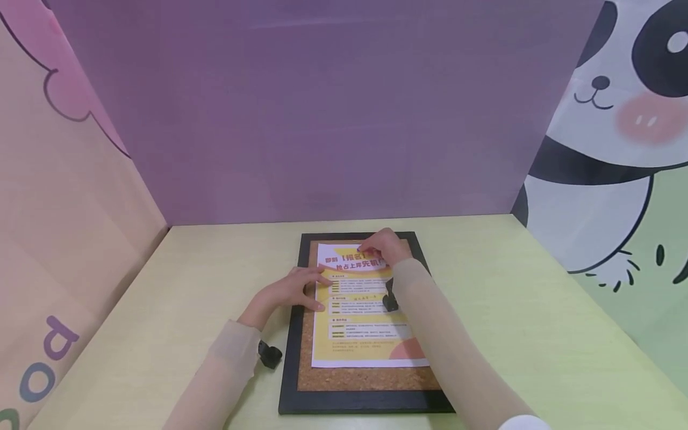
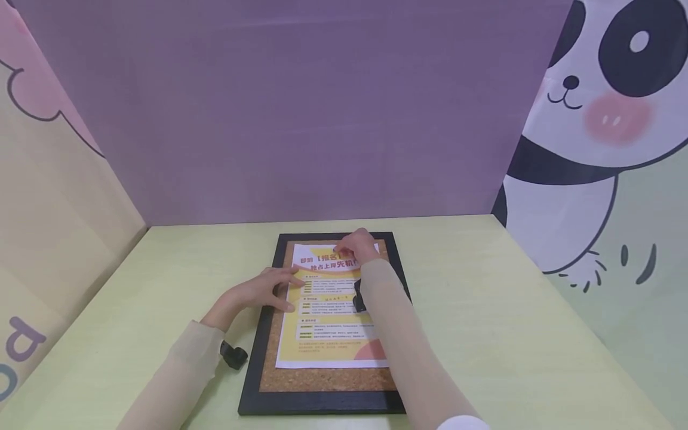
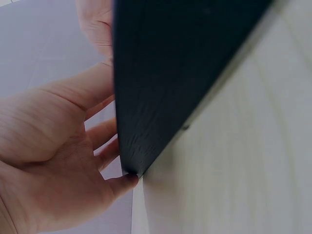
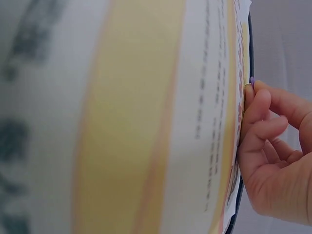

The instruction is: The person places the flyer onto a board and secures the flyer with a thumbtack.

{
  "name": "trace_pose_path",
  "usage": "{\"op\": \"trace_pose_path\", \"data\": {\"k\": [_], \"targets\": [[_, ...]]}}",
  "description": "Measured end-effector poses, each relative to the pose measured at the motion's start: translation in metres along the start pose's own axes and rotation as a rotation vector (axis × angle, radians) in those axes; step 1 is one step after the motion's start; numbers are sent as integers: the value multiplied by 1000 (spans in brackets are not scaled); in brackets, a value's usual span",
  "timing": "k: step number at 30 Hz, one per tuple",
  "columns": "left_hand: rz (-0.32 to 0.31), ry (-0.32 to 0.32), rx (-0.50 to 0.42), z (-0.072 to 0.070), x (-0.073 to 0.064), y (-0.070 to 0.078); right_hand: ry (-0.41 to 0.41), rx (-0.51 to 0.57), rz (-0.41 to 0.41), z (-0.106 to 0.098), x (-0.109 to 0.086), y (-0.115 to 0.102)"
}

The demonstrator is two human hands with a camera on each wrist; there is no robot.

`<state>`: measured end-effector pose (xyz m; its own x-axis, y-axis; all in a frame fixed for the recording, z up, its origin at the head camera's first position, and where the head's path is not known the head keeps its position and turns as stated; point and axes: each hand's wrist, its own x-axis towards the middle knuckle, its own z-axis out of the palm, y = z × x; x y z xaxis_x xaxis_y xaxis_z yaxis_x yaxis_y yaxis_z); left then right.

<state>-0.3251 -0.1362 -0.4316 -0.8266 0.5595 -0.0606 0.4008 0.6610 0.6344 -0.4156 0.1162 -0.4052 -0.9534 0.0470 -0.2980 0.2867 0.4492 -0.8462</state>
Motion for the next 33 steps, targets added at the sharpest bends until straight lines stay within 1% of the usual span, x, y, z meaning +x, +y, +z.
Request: {"op": "trace_pose_path", "data": {"k": [8, 19, 22, 29, 33], "targets": [[-9, -1, 2, -1, -2, 5, 11, 18, 19, 1, 3, -1], [-10, 5, 5, 0, -4, 1, 6, 20, 62, 3, 8, 3], [-17, 6, 2, 0, -5, 1, 1, -1, 55, 4, 8, 3], [-4, 2, 6, 1, -6, 2, 36, -104, 59, 3, 2, 2], [3, -2, 11, 1, -5, 2, 41, -121, 45, 2, -2, 3]]}}
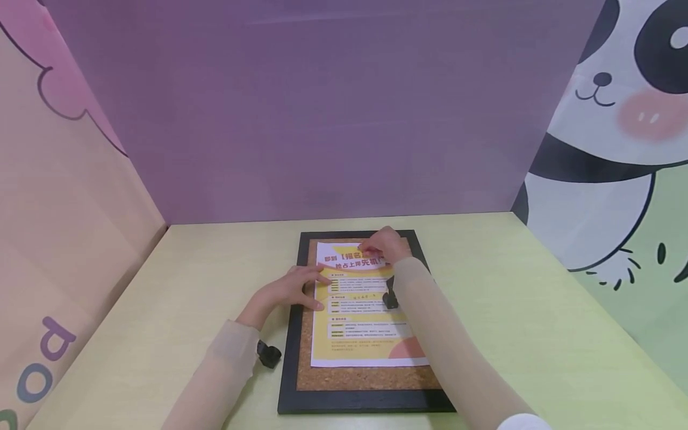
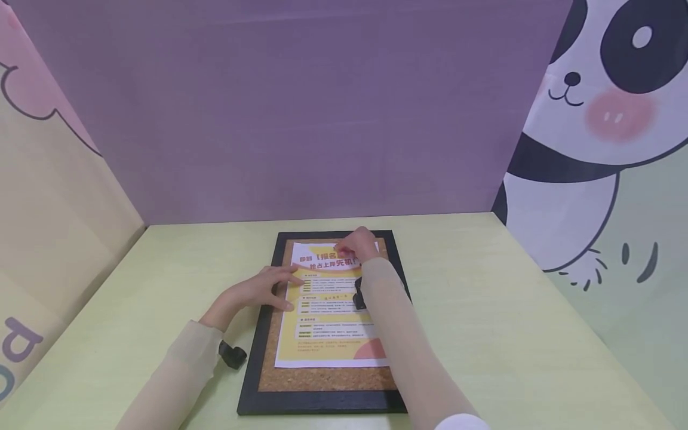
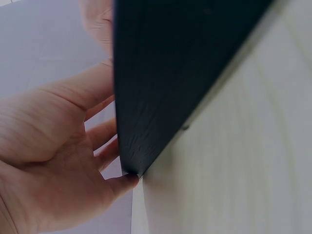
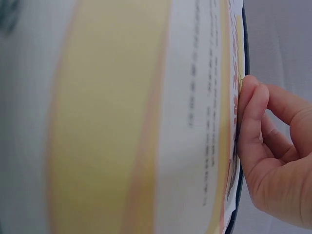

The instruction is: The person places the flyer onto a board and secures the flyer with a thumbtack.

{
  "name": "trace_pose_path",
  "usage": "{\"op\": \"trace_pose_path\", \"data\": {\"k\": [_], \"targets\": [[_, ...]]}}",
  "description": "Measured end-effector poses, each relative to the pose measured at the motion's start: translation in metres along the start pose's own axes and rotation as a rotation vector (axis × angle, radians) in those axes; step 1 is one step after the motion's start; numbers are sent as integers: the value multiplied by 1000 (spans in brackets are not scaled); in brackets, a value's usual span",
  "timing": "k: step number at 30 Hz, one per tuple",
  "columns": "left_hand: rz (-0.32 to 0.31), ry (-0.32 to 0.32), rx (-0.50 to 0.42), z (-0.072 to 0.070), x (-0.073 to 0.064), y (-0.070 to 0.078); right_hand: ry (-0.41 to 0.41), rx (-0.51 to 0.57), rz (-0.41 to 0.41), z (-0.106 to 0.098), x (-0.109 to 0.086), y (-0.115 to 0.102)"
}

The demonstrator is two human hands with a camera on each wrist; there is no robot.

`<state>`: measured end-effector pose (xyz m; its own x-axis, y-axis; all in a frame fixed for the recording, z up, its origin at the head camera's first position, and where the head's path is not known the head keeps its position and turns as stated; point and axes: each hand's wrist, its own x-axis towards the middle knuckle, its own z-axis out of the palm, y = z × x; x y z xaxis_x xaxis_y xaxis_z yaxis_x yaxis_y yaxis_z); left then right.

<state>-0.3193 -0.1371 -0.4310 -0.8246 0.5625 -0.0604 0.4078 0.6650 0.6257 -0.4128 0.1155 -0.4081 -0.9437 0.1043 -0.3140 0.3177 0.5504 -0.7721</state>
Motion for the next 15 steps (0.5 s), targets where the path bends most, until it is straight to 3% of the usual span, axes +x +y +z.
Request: {"op": "trace_pose_path", "data": {"k": [15], "targets": [[7, -17, 2, -2, 1, 0, 17, -53, -43, 0, 1, 0]]}}
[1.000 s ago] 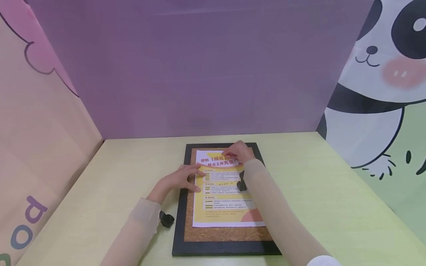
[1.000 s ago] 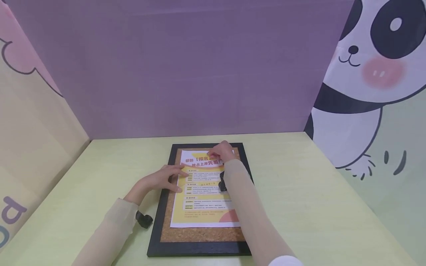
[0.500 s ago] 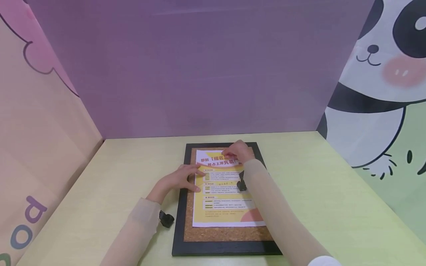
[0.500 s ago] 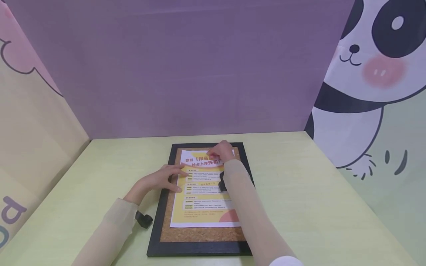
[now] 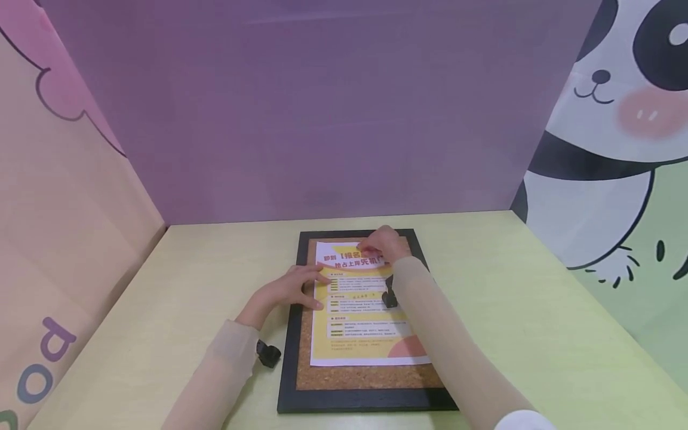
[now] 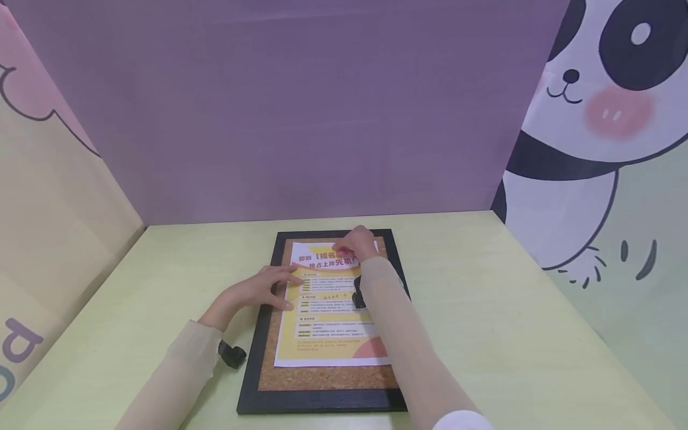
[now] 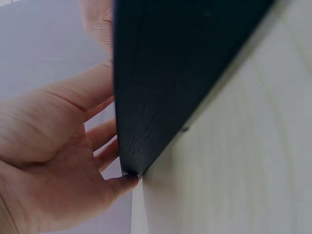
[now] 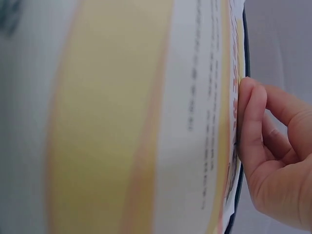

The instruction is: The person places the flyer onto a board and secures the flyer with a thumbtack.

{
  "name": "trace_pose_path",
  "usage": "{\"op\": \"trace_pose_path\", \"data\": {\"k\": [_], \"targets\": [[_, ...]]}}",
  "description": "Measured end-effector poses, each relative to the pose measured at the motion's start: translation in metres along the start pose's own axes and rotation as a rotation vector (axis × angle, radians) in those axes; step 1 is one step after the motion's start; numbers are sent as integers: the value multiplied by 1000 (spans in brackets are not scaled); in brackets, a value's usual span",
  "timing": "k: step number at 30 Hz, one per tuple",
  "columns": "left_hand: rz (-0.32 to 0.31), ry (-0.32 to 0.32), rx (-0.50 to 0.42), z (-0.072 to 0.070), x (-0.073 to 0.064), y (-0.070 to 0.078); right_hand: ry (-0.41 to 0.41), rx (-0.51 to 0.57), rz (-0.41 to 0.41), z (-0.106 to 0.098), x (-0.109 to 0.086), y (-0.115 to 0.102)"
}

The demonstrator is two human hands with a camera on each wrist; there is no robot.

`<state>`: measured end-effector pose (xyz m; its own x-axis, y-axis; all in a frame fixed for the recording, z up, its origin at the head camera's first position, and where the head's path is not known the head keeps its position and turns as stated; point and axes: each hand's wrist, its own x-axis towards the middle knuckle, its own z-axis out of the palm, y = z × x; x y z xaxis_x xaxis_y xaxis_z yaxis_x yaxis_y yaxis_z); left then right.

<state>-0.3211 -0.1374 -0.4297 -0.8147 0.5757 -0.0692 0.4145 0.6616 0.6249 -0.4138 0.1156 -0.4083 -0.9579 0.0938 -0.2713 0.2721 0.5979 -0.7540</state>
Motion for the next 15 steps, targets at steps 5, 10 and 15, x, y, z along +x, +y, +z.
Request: {"op": "trace_pose_path", "data": {"k": [5, 10, 15], "targets": [[12, -7, 5, 1, 2, 2, 33, -51, -8, -2, 1, 1], [7, -12, 21, 0, -1, -1, -23, 31, 32, -2, -2, 5], [10, -1, 16, -1, -4, -4, -83, 116, 20, -2, 1, 6]]}}
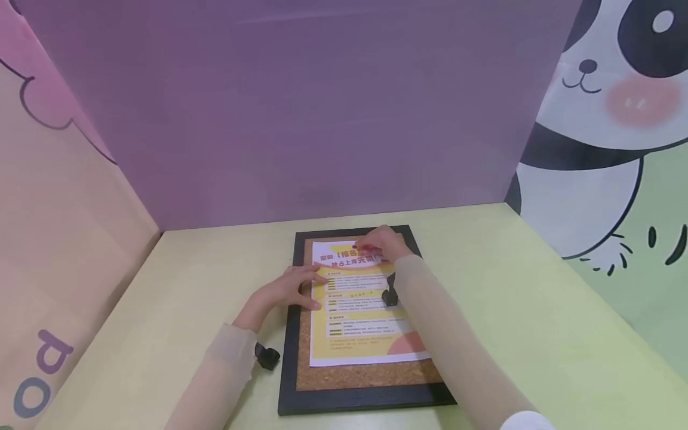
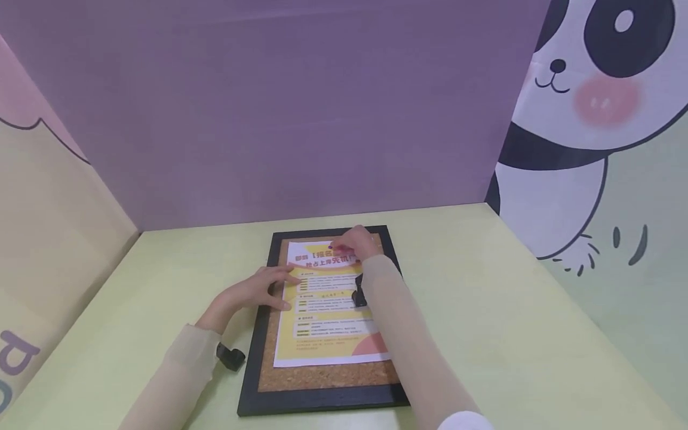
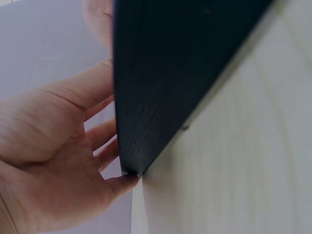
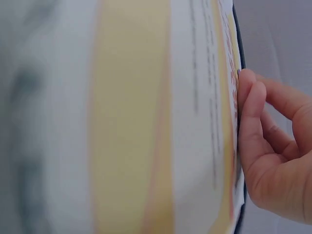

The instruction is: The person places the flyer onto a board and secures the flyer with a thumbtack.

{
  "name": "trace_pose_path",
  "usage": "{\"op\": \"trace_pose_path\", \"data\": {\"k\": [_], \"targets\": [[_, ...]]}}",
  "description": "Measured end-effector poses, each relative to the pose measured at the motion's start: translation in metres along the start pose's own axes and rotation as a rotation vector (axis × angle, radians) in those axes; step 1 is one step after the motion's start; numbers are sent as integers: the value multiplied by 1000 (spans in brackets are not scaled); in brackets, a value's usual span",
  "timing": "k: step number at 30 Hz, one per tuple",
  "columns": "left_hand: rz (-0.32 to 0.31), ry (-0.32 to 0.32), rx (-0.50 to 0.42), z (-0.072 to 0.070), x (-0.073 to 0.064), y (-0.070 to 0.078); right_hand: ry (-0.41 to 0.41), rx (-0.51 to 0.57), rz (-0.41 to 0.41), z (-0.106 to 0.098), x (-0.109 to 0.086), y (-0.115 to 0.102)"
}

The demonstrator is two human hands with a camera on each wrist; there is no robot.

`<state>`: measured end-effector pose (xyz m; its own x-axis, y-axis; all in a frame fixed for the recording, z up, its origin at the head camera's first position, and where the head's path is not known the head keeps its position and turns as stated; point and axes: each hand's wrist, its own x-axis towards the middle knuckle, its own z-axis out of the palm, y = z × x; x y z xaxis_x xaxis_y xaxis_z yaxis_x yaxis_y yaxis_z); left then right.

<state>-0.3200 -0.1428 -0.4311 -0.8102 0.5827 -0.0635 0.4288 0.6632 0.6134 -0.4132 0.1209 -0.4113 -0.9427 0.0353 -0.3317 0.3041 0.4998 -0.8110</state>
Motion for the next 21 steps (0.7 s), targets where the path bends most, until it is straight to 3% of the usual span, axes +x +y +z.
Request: {"op": "trace_pose_path", "data": {"k": [9, 17, 21], "targets": [[-27, -2, -12, -4, -7, 0, -93, -220, -39, -10, 5, -1], [-9, -39, 56, -17, -8, -4, -135, -369, -175, -33, -13, 5], [-11, -5, 63, -23, -10, -6, -148, -455, -221, -39, -19, 8]]}}
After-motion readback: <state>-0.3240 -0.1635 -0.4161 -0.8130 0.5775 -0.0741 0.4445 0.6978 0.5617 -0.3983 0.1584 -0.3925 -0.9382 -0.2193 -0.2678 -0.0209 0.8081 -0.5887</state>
